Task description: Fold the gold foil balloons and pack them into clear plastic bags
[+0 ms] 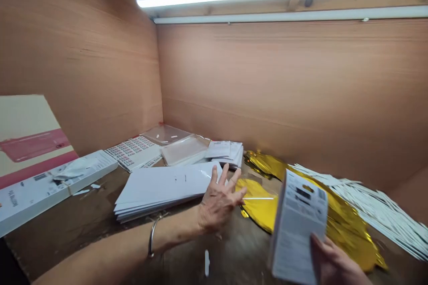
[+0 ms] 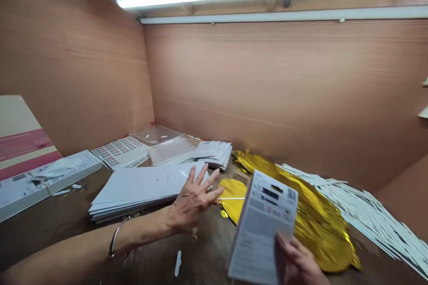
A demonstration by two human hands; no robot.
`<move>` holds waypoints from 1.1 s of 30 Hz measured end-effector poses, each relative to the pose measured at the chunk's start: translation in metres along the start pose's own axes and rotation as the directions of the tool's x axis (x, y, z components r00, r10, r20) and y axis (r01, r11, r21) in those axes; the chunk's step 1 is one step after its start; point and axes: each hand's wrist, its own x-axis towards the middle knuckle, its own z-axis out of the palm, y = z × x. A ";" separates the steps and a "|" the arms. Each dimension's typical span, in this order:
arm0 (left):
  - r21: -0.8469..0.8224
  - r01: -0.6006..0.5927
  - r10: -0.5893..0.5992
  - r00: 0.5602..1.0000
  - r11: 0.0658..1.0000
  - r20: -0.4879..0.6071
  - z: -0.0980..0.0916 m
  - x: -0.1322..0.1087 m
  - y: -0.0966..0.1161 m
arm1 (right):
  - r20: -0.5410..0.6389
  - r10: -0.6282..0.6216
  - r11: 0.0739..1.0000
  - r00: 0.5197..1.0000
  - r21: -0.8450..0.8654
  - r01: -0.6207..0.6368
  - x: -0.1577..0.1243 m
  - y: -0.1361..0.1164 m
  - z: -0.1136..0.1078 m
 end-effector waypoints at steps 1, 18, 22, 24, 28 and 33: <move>-0.031 -0.008 0.009 1.000 0.999 0.022 0.005 -0.007 0.019 | 0.009 -0.001 0.995 1.000 0.095 0.000 0.001 -0.001 0.001; -0.839 0.544 -0.258 0.810 -0.003 0.526 0.014 -0.027 0.036 | 0.158 -0.012 0.993 0.987 0.121 -0.008 -0.010 -0.033 -0.021; -0.760 0.613 -0.044 0.771 -0.217 0.635 0.024 -0.023 0.043 | 0.214 -0.053 0.998 0.975 0.056 0.042 -0.005 -0.049 -0.019; -0.741 0.623 0.028 0.770 -0.250 0.638 0.027 -0.024 0.048 | 0.251 -0.063 0.997 0.966 0.053 0.051 -0.001 -0.055 -0.019; -0.641 0.646 0.156 0.744 -0.415 0.649 0.026 -0.028 0.062 | 0.276 -0.052 0.998 0.960 0.045 0.041 0.005 -0.064 -0.019; -0.616 0.579 -0.055 0.703 -0.535 0.709 0.027 -0.034 0.070 | 0.041 -0.044 0.999 0.998 -0.018 0.045 0.005 -0.068 -0.039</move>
